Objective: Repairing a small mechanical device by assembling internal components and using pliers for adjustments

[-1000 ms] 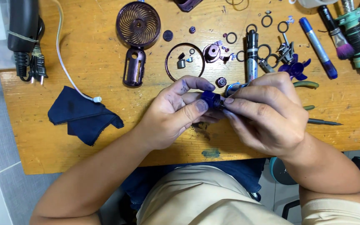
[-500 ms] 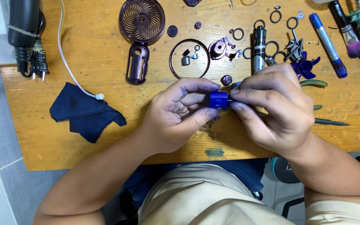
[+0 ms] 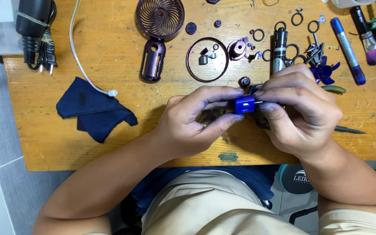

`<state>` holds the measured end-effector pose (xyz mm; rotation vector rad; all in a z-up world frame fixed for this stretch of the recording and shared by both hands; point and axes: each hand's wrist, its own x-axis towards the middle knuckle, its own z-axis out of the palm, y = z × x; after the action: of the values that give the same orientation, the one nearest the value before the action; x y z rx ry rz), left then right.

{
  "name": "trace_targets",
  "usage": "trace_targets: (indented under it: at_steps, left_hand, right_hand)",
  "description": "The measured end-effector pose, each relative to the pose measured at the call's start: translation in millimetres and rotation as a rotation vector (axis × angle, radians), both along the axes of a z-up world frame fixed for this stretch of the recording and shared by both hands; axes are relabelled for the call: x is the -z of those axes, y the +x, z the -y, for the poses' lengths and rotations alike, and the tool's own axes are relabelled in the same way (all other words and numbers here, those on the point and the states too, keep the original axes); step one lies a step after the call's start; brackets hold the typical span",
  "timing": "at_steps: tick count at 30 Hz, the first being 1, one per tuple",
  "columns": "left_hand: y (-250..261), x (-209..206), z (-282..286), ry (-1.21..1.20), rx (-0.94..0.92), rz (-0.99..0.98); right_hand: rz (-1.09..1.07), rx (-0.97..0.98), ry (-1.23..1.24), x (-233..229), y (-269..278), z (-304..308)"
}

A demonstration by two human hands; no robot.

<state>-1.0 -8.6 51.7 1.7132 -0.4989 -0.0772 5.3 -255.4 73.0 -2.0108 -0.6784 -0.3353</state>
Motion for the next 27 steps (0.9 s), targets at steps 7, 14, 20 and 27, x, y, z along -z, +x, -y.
trace_targets:
  at_steps: [7, 14, 20, 27]
  left_hand:
    - [1.7, -1.1, 0.4, -0.141, 0.071, -0.163]
    - [5.8, -1.1, 0.0, -0.136, 0.031, 0.064]
    - [4.8, -3.2, 4.0, -0.104, -0.028, 0.315]
    - [3.3, -7.6, 2.5, -0.107, -0.010, 0.324]
  right_hand:
    - [0.028, -0.018, -0.006, 0.3, 0.3, 1.8]
    - [0.028, -0.036, -0.009, -0.6, -0.4, 1.7]
    - [-0.009, -0.092, -0.072, -9.5, 1.6, 0.0]
    - [0.005, -0.109, -0.052, -5.8, 1.6, 1.1]
